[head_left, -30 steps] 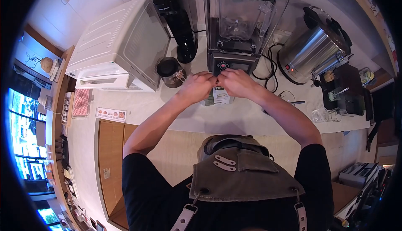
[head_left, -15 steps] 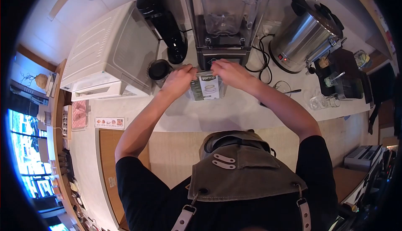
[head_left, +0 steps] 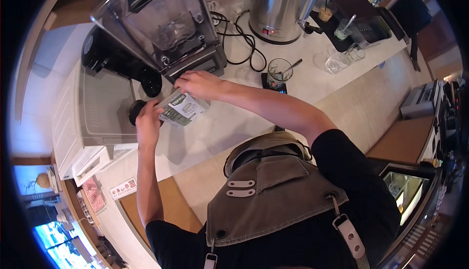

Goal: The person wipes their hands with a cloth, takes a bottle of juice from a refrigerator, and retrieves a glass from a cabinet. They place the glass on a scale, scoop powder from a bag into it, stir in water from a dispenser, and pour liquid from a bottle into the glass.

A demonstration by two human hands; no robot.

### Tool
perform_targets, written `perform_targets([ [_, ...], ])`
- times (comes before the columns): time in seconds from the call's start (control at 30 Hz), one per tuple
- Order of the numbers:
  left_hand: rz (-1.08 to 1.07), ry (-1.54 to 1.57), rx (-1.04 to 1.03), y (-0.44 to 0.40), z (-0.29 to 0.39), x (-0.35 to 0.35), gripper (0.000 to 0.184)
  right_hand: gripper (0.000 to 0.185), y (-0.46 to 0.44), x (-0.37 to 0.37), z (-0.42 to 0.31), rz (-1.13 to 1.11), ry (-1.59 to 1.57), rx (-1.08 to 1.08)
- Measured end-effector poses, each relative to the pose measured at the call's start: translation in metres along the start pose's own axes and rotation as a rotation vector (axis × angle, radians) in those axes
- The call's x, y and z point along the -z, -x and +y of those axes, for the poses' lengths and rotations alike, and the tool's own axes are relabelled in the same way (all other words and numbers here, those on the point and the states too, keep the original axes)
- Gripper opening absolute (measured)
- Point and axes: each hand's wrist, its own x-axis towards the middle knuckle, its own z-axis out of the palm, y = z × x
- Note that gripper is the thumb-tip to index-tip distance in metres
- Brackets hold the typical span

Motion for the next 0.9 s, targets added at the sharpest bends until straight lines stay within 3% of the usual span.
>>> perform_targets([
  [0.03,-0.001,0.049,0.099,0.000,0.011,0.006,0.029,0.042,0.002,0.017,-0.016,-0.079,-0.086,-0.200],
  [0.07,-0.003,0.097,0.201,0.002,0.018,0.010,0.030,0.044,0.012,0.016,-0.023,0.112,-0.103,-0.114],
  [0.1,0.025,0.106,0.168,0.006,0.012,0.007,0.037,0.046,0.025,0.016,-0.031,0.300,-0.116,-0.024],
  [0.13,0.192,0.019,0.068,0.012,0.018,0.004,0.039,0.048,0.039,0.015,-0.039,0.485,-0.126,0.065],
  [0.2,0.528,-0.147,-0.128,0.028,0.043,-0.007,0.044,0.046,0.091,0.026,-0.057,0.454,-0.236,-0.008],
  [0.27,0.704,0.088,-0.055,0.064,0.038,-0.049,0.045,0.036,0.166,0.018,-0.049,0.277,-0.289,-0.153],
  [0.3,0.647,0.283,-0.067,0.078,0.040,-0.081,0.041,0.030,0.205,0.015,-0.046,0.223,-0.362,-0.336],
  [0.33,0.587,0.474,-0.075,0.091,0.053,-0.107,0.036,0.034,0.242,0.014,-0.041,0.304,-0.403,-0.530],
  [0.37,0.393,0.415,-0.055,0.089,0.086,-0.115,0.031,0.038,0.272,0.013,-0.033,0.381,-0.439,-0.721],
  [0.4,0.184,0.623,0.157,0.086,0.108,-0.142,0.032,0.052,0.294,0.014,-0.020,0.519,-0.318,-0.791],
  [0.43,0.026,0.722,0.084,0.072,0.119,-0.169,0.039,0.068,0.305,0.018,-0.005,0.656,-0.192,-0.851],
  [0.47,-0.130,0.807,0.074,0.057,0.134,-0.192,0.057,0.081,0.303,0.026,0.005,0.709,-0.195,-0.820],
  [0.53,-0.282,0.674,-0.106,0.031,0.147,-0.240,0.085,0.107,0.291,0.047,0.026,0.827,-0.202,-0.750],
  [0.63,-0.390,0.498,-0.255,-0.010,0.180,-0.255,0.111,0.130,0.270,0.069,0.057,0.685,-0.280,-0.735],
  [0.77,-0.604,0.278,-0.141,-0.048,0.198,-0.270,0.129,0.126,0.257,0.083,0.088,0.636,-0.642,-0.561],
  [0.9,-0.651,0.249,-0.117,-0.057,0.211,-0.259,0.124,0.121,0.277,0.096,0.099,0.688,-0.704,-0.500],
])
